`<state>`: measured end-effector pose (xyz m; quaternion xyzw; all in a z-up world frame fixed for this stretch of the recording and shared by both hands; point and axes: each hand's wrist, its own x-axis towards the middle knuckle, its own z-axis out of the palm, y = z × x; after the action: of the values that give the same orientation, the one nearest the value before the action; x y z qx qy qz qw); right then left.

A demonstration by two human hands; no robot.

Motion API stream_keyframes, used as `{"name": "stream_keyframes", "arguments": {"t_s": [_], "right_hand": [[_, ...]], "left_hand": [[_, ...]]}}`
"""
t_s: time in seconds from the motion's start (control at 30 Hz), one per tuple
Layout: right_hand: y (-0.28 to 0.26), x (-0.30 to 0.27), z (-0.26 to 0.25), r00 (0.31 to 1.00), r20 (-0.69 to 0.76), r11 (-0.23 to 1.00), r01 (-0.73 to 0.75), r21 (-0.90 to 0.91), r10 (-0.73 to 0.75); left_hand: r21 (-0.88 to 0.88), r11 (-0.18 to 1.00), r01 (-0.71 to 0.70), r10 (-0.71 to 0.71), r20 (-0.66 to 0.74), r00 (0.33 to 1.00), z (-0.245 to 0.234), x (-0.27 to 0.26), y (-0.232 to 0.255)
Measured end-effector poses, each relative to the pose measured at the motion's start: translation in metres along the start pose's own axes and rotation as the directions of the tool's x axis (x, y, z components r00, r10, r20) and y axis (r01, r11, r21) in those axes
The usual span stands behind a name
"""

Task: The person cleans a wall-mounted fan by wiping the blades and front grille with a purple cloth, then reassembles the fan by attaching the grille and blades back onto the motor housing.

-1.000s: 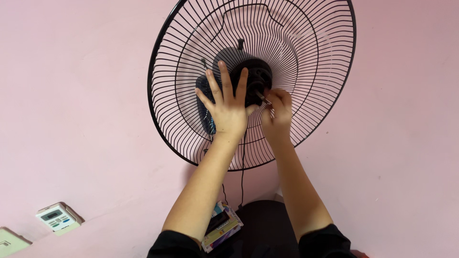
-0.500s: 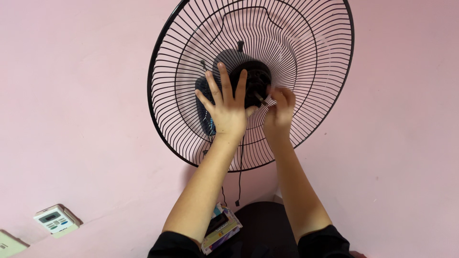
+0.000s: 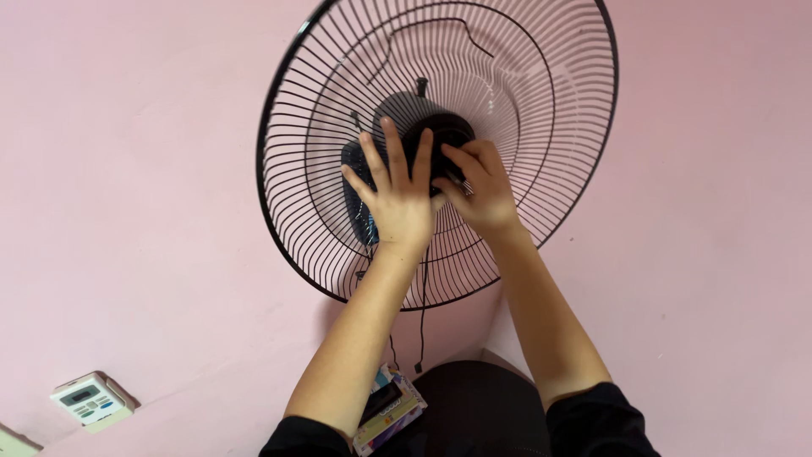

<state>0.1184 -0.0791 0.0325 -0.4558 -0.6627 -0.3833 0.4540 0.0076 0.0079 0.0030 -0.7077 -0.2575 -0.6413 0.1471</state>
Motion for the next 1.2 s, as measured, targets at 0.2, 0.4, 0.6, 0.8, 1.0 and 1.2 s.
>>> {"name": "stream_keyframes", "arguments": {"t_s": [0.2, 0.4, 0.6, 0.8, 1.0, 1.2], "right_hand": [[0.006, -0.01, 0.017, 0.972, -0.062, 0.973, -0.223, 0.059, 0.227], [0.018, -0.023, 0.021, 0.989, -0.073, 0.985, -0.136, -0.102, 0.129], [0.015, -0.019, 0.028, 0.79, 0.005, 0.746, -0.576, -0.334, 0.613], [0.009, 0.003, -0.018, 0.993, 0.098, 0.994, 0.077, -0.073, -0.069], [0.016, 0.014, -0.001, 0.995, 0.059, 0.993, 0.085, -0.077, -0.08], [0.015, 0.017, -0.005, 0.983, 0.169, 0.994, 0.082, -0.074, -0.069]], "left_hand": [[0.124, 0.992, -0.001, 0.005, -0.035, 0.999, 0.009, -0.001, -0.003], [0.094, 0.996, 0.005, -0.002, -0.035, 0.999, 0.011, -0.004, -0.003], [-0.054, 0.998, 0.019, -0.018, 0.02, 1.0, 0.0, 0.002, 0.0], [-0.011, 1.0, 0.012, -0.011, 0.081, 0.997, -0.008, 0.005, -0.001], [-0.018, 1.0, -0.006, 0.007, 0.075, 0.997, -0.012, 0.012, -0.005], [0.003, 1.0, -0.002, 0.001, 0.211, 0.977, -0.019, 0.022, -0.008]]}}
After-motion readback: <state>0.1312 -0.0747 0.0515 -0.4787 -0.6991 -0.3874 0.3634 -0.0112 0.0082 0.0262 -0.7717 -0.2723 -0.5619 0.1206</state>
